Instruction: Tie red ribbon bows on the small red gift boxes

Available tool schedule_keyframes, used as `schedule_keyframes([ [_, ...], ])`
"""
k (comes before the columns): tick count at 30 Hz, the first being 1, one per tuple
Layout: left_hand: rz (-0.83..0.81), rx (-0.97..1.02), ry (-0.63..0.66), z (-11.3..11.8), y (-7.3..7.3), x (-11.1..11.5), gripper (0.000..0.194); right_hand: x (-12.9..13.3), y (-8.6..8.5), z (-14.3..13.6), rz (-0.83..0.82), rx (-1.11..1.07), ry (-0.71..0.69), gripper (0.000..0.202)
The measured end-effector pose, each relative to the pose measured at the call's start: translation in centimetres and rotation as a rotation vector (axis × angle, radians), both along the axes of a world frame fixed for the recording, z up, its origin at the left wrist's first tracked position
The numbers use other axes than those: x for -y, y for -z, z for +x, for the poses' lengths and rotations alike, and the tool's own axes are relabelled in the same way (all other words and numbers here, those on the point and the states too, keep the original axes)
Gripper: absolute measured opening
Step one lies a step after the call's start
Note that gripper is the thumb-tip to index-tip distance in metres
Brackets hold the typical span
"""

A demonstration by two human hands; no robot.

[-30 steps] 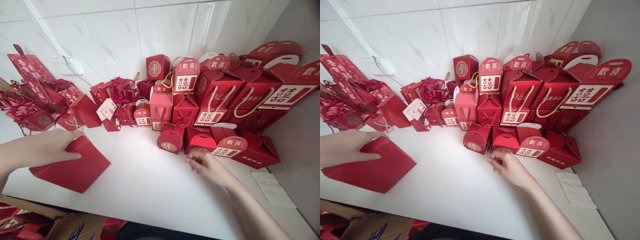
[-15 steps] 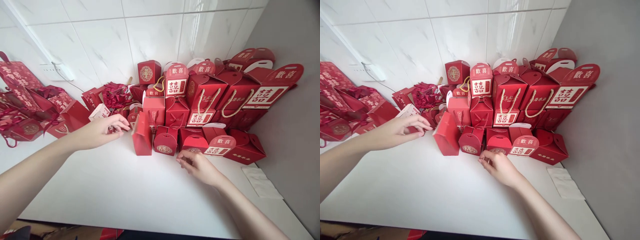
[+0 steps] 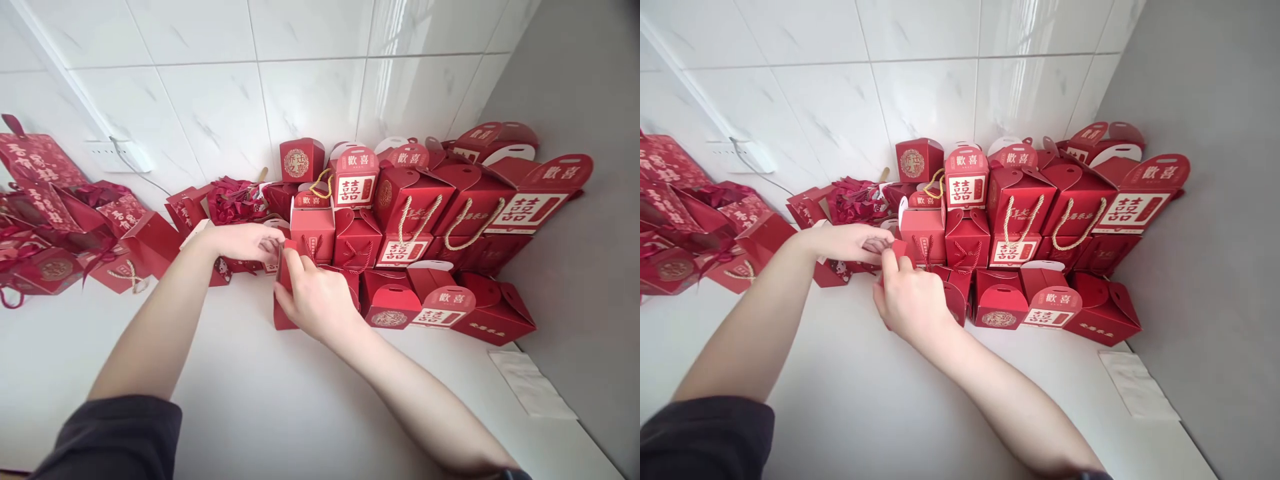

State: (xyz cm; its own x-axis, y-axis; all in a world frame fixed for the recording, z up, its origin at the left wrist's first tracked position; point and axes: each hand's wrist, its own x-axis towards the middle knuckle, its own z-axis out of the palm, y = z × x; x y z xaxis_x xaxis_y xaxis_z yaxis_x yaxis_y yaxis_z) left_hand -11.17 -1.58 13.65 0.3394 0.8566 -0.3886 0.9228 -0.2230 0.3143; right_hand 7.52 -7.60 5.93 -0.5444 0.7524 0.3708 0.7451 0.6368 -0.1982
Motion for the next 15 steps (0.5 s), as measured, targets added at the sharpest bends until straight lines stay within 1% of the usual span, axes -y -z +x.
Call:
schedule_keyframes([
  [2,0.053,-0.031,-0.055,-0.6,0.1,1.2,0.034,-0.3,-0.3,0.4,-0.027,-0.015,-0.004,0.033],
  [5,0.074,-0.007,-0.063,-1.2,0.6,3.3,0.036,-0.4,-0.8,2.1,-0.092,0.017,0.013,0.029],
  [6,0.083,-0.004,-0.063,-1.2,0.9,4.0,0.038,-0.4,-0.9,2.7,-0.122,0.038,0.021,0.024],
  [8,0.103,-0.02,-0.072,-0.8,1.6,5.3,0.039,-0.2,-1.2,3.9,-0.174,0.088,0.028,0.015],
  [11,0.119,-0.103,-0.085,0.2,2.7,7.0,0.035,0.5,-1.6,5.7,-0.181,0.181,0.004,0.021],
  [13,0.123,-0.159,-0.064,0.7,3.3,8.1,0.035,1.2,-1.8,6.8,-0.161,0.228,-0.045,0.016],
  [15,0.135,-0.173,-0.013,1.0,3.7,8.9,0.031,2.0,-1.9,7.7,-0.14,0.269,-0.1,0.012],
])
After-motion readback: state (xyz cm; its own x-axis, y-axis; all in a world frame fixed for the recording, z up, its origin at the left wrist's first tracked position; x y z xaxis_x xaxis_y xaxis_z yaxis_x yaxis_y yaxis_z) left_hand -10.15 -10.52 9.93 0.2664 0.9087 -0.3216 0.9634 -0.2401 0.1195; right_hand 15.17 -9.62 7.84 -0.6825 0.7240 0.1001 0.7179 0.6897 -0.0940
